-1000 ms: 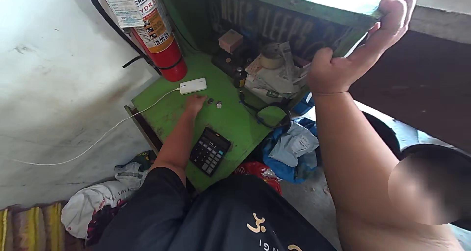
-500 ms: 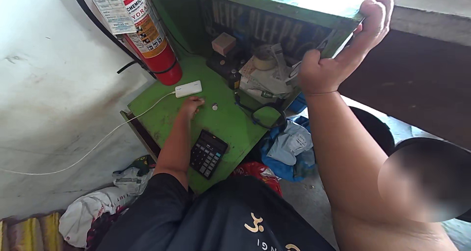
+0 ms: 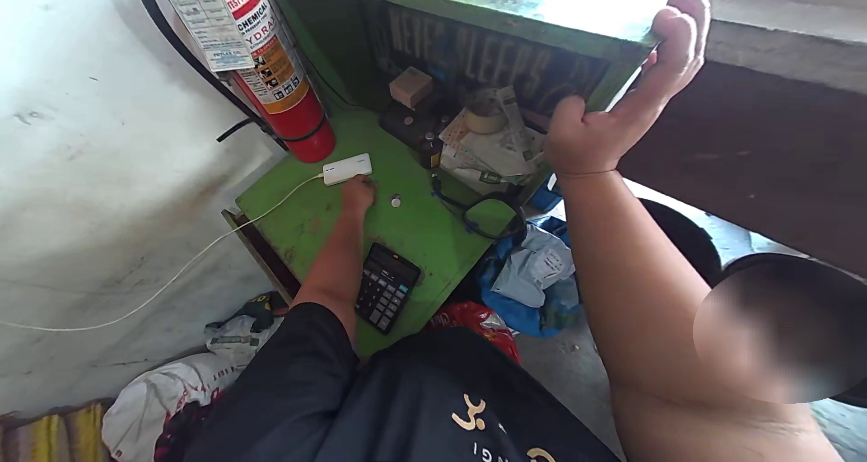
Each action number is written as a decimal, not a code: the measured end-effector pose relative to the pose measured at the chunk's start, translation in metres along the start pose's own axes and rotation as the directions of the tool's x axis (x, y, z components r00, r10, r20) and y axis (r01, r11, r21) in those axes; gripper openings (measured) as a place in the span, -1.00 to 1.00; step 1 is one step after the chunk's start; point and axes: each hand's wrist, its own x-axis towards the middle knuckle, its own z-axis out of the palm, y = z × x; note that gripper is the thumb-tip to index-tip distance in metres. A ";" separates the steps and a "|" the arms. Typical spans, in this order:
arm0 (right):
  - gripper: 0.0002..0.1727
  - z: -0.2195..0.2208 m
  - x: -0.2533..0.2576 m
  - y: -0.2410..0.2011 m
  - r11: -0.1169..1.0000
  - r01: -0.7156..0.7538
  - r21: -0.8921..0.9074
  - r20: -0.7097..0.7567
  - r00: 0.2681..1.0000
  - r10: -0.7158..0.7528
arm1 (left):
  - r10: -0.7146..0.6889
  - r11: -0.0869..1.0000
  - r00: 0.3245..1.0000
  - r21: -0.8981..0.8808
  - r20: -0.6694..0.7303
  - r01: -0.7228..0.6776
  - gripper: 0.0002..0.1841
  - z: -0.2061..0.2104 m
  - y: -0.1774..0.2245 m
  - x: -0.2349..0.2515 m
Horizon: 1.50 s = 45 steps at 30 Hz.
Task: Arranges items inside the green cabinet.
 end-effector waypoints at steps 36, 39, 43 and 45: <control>-0.33 -0.001 0.000 0.001 1.000 -0.004 0.010 0.005 1.000 0.004 | -0.083 0.681 0.957 -0.685 0.277 0.258 -0.84 0.004 0.015 -0.030; -0.34 -0.001 0.000 0.000 1.000 0.006 0.010 -0.007 1.000 -0.006 | 0.047 0.993 0.984 -0.118 0.172 -0.026 -0.65 0.006 0.017 -0.036; -0.35 0.001 0.001 0.000 1.000 0.027 0.014 -0.021 0.999 -0.027 | 0.131 0.959 0.979 0.229 0.158 -0.165 -0.68 0.009 0.024 -0.045; -0.36 0.001 0.001 0.000 0.999 0.033 0.019 -0.023 0.999 -0.032 | 0.131 0.947 0.974 0.268 0.183 -0.178 -0.70 0.008 0.027 -0.045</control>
